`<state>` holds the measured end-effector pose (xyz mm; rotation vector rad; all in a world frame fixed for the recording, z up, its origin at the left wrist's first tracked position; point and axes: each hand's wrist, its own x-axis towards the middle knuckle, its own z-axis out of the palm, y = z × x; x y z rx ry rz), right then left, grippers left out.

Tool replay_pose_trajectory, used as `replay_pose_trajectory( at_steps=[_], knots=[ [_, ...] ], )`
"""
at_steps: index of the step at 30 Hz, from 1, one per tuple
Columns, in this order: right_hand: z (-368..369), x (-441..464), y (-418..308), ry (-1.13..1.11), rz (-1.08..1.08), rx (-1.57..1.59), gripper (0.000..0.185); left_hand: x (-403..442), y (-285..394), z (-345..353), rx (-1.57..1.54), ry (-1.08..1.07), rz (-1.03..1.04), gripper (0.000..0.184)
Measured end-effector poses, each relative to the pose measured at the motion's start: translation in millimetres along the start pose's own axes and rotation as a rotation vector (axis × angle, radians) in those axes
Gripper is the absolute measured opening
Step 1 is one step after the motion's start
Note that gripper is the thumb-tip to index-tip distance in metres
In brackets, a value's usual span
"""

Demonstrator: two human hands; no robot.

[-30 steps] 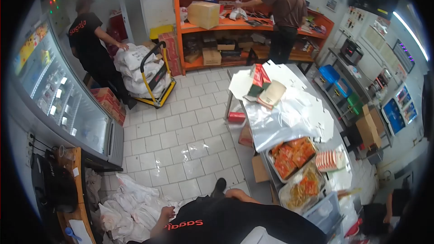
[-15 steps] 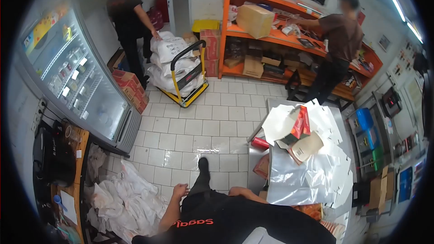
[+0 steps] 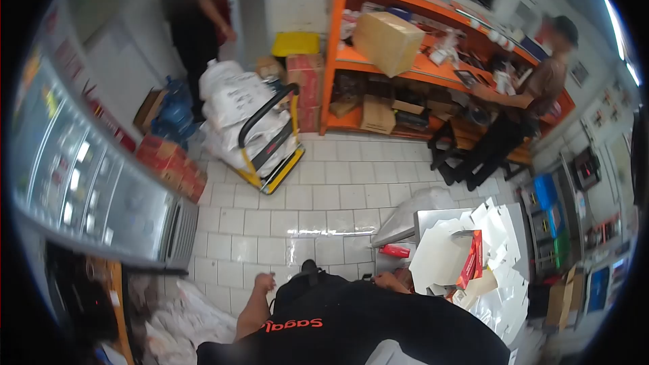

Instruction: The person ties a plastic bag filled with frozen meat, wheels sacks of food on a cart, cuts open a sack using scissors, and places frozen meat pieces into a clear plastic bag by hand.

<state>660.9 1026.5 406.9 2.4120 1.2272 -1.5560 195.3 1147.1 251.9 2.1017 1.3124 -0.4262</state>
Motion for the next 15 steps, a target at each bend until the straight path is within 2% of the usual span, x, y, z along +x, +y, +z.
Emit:
replay_pose_trajectory(
  at_steps=[2, 3, 4, 6, 7, 8, 10, 11, 12, 14, 15],
  knots=[
    [-23.7, 20.3, -14.3, 0.063, 0.070, 0.033, 0.042, 73.8, 0.6, -86.3, -1.249, 0.189, -0.467, 0.022],
    [-30.5, 34.2, -18.8, 0.096, 0.137, 0.165, 0.041, 103.6, 0.6, -127.2, -1.276, 0.296, -0.539, 0.025],
    [-38.6, 45.9, -22.7, 0.130, 0.198, 0.292, 0.040, 120.1, 8.6, -175.2, -1.215, 0.450, -0.484, 0.029],
    [-58.1, 62.2, -39.1, 0.123, 0.179, 0.364, 0.039, 170.1, -0.8, -251.3, -1.079, 0.596, -0.491, 0.041],
    [-67.7, 73.1, -47.0, 0.103, 0.142, 0.401, 0.037, 199.4, -15.9, -282.4, -0.985, 0.682, -0.571, 0.054],
    [-75.5, 90.7, -51.2, 0.120, 0.146, 0.424, 0.037, 229.1, -33.2, -307.6, -0.861, 0.835, -0.552, 0.065],
    [-79.2, 132.1, -43.0, 0.287, 0.009, 0.147, 0.037, 254.6, -37.7, -367.2, -0.687, 1.060, -0.470, 0.072],
    [-92.8, 147.6, -43.4, 0.211, 0.040, 0.164, 0.040, 246.4, -18.1, -402.0, -0.675, 1.097, -0.458, 0.077],
    [-112.1, 152.4, -46.0, 0.139, -0.093, -0.054, 0.041, 255.0, -18.2, -425.6, -0.737, 1.133, -0.497, 0.080],
    [-140.5, 173.1, -53.4, 0.088, -0.250, -0.256, 0.042, 267.9, -21.4, -454.4, -0.655, 1.106, -0.541, 0.083],
    [-140.6, 197.7, -39.7, 0.105, -0.220, -0.173, 0.041, 273.9, -25.7, -468.1, -0.590, 1.079, -0.595, 0.086]
  ],
)
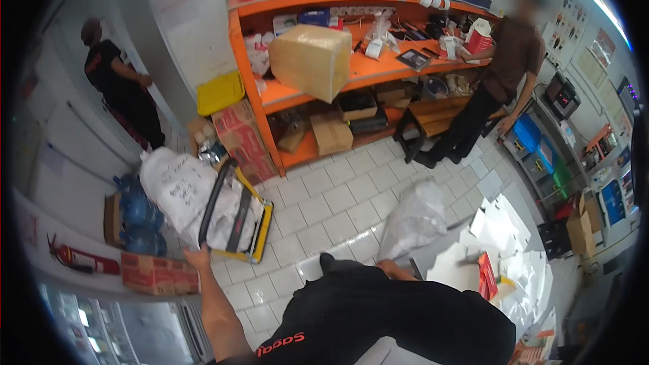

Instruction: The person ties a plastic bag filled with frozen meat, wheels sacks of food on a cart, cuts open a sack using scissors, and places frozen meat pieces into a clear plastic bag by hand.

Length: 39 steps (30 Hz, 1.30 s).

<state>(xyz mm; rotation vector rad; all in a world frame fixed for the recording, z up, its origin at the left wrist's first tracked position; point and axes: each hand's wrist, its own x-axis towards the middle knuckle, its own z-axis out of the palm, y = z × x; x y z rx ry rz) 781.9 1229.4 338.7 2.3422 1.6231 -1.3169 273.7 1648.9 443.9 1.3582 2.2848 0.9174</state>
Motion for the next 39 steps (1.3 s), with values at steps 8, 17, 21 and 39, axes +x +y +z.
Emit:
replay_pose_trajectory(
  at_steps=[8, 17, 21, 39],
  knots=[
    [-118.9, 142.2, 6.3, -0.084, 0.219, 0.011, 0.039, 20.0, 60.8, 7.6, 0.256, -0.490, -0.092, 0.088],
    [-205.5, 155.7, -29.1, 0.283, 0.268, 0.512, 0.037, 47.5, 64.0, 24.9, 0.378, -0.467, -0.071, 0.049],
    [-179.4, 156.9, -3.6, 0.345, 0.354, 0.615, 0.028, 55.3, 38.1, 61.6, 0.203, -0.425, -0.089, 0.030],
    [-265.7, 205.2, 77.8, 0.111, 0.447, 0.988, 0.029, -41.2, 158.0, 164.9, 0.136, -0.467, -0.217, 0.056]
  ],
)
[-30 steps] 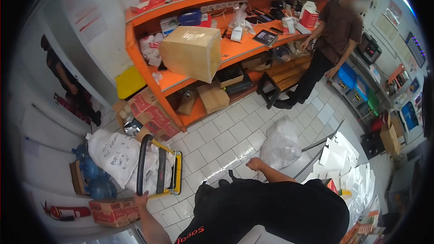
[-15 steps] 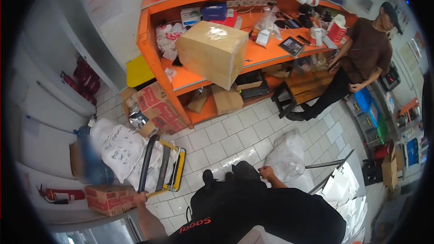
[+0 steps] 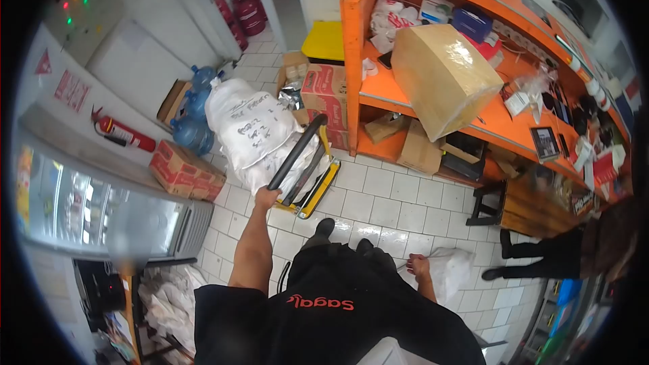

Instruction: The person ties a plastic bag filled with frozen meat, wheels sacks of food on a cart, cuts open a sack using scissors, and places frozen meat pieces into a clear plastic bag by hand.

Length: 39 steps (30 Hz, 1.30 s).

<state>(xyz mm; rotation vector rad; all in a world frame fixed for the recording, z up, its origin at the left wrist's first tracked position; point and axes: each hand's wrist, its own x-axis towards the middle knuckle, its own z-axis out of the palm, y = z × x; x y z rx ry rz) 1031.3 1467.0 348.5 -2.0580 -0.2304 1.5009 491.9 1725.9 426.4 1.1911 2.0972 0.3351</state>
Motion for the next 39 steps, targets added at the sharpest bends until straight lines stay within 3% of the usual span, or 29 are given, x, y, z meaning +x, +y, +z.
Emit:
replay_pose_trajectory(
  at_steps=[7, 14, 18, 20, 22, 24, 26, 27, 29, 30, 31, 32, 34, 35, 36, 37, 39],
  knots=[
    [-2.4, 2.8, -8.1, -0.174, 0.061, -0.194, 0.033, -33.3, 61.7, 60.4, -0.059, -0.022, -0.066, 0.064],
    [-21.0, 15.6, -48.5, -0.226, -0.104, -0.277, 0.027, -68.8, 109.4, 100.1, 0.056, -0.005, -0.157, 0.069],
    [3.1, 9.8, -116.2, -0.215, -0.130, -0.372, 0.024, -98.6, 126.1, 98.3, 0.102, -0.143, -0.199, 0.072],
    [31.9, 13.9, -151.6, -0.237, -0.292, -0.405, 0.026, -108.3, 133.5, 96.5, 0.124, -0.185, -0.207, 0.071],
    [78.1, -9.2, -205.7, -0.263, -0.310, -0.347, 0.036, -114.1, 136.2, 106.6, 0.142, -0.223, -0.200, 0.069],
    [133.1, -19.9, -248.1, -0.326, -0.372, -0.332, 0.038, -114.0, 137.8, 110.3, 0.251, -0.399, -0.056, 0.070],
    [193.5, -52.7, -288.1, -0.321, -0.396, -0.335, 0.059, -101.3, 130.2, 127.1, 0.207, -0.571, 0.128, 0.072],
    [222.0, -50.4, -289.5, -0.325, -0.403, -0.334, 0.059, -113.0, 158.8, 92.8, 0.137, -0.659, 0.186, 0.071],
    [281.5, -33.0, -295.5, -0.180, -0.748, -0.477, 0.090, -88.4, 157.7, 99.4, 0.075, -0.653, 0.348, 0.067],
    [297.5, -28.3, -295.1, 0.027, -0.654, -0.797, 0.107, -70.3, 153.4, 93.1, 0.017, -0.720, 0.441, 0.064],
    [311.0, -7.6, -275.2, 0.197, -0.754, -0.804, 0.100, -47.3, 145.6, 86.7, -0.040, -0.792, 0.538, 0.061],
    [311.6, -27.0, -280.9, 0.245, -0.744, -0.794, 0.095, -40.8, 141.0, 59.1, -0.162, -0.700, 0.588, 0.052],
    [309.0, -42.5, -275.0, 0.362, -0.816, -0.785, 0.086, -6.3, 111.9, 25.9, -0.471, -0.686, 0.406, 0.031],
    [300.8, -36.2, -267.8, 0.430, -0.900, -0.792, 0.081, 12.1, 95.1, -5.0, -0.611, -0.439, 0.621, 0.021],
    [296.8, -26.8, -262.3, 0.486, -1.049, -0.766, 0.074, 47.1, 63.2, -5.9, -0.917, -0.503, 0.397, 0.016],
    [295.8, -33.0, -260.9, 0.520, -0.999, -0.798, 0.074, 80.4, 39.9, -26.2, -0.827, -0.395, 0.340, 0.014],
    [311.4, -40.5, -288.9, 0.498, -0.664, -0.750, 0.072, 141.1, 1.2, -66.9, -0.669, -0.094, 0.331, 0.015]
  ],
)
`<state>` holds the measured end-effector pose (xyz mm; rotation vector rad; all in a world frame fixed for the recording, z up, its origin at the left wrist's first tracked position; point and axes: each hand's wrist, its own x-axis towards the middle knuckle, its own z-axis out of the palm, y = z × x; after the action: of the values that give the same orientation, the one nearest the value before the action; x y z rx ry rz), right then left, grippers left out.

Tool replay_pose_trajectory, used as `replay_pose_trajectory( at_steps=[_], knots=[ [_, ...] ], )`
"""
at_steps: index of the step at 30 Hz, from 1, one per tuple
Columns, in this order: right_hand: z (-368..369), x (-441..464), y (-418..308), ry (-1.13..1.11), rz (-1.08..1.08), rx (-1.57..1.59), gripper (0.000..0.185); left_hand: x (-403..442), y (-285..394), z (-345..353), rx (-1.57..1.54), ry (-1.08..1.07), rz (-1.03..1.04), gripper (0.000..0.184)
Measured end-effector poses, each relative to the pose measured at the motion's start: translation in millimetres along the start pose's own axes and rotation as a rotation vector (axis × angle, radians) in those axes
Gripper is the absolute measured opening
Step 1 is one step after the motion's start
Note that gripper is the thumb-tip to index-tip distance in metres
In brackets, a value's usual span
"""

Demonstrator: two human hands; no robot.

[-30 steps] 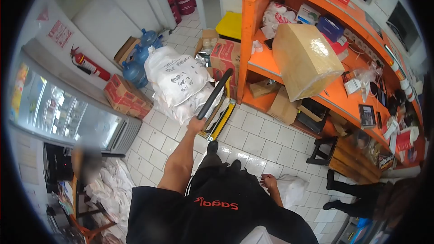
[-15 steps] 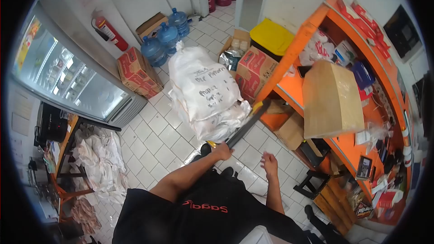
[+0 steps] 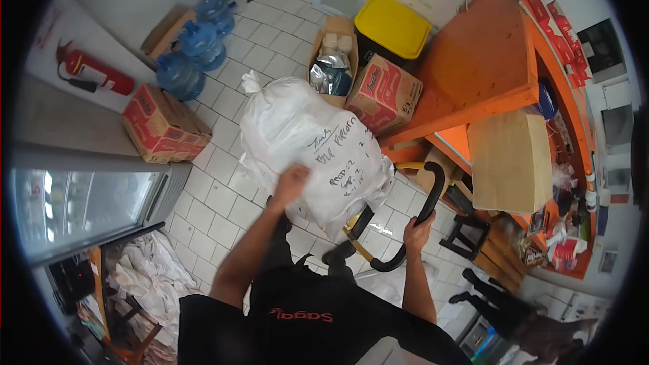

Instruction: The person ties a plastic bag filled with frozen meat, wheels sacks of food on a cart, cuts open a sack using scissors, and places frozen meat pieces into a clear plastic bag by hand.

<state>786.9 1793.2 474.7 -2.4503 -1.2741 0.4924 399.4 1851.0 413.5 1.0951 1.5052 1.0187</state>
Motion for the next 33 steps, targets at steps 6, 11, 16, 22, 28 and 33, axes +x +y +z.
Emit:
replay_pose_trajectory(
  at_steps=[6, 11, 16, 22, 28, 33],
  knots=[
    [8.8, -14.5, -39.1, 0.376, -0.213, -0.700, 0.069, 33.6, 3.4, -123.5, 0.240, 0.217, -0.094, 0.021],
    [76.6, -168.9, -38.1, -0.647, 0.057, -0.135, 0.040, -6.0, -45.1, -138.2, 0.406, -0.134, -0.175, 0.030],
    [39.6, -266.4, 21.6, -0.982, 0.183, 0.318, 0.029, -38.2, -43.5, -112.4, 0.565, -0.475, -0.315, 0.037],
    [2.0, -284.0, -35.2, -1.069, 0.340, 0.554, 0.037, -67.8, -38.5, -34.1, 0.480, -1.060, -0.122, 0.034],
    [41.4, -284.4, -3.9, -0.732, -0.074, 0.170, 0.041, -127.8, -89.5, 76.5, 0.489, -1.836, 0.239, 0.036],
    [-24.7, -307.4, 61.3, -1.066, 0.098, -0.139, 0.037, -172.4, -93.7, 99.4, 0.637, -2.017, -0.164, 0.058]
  ],
)
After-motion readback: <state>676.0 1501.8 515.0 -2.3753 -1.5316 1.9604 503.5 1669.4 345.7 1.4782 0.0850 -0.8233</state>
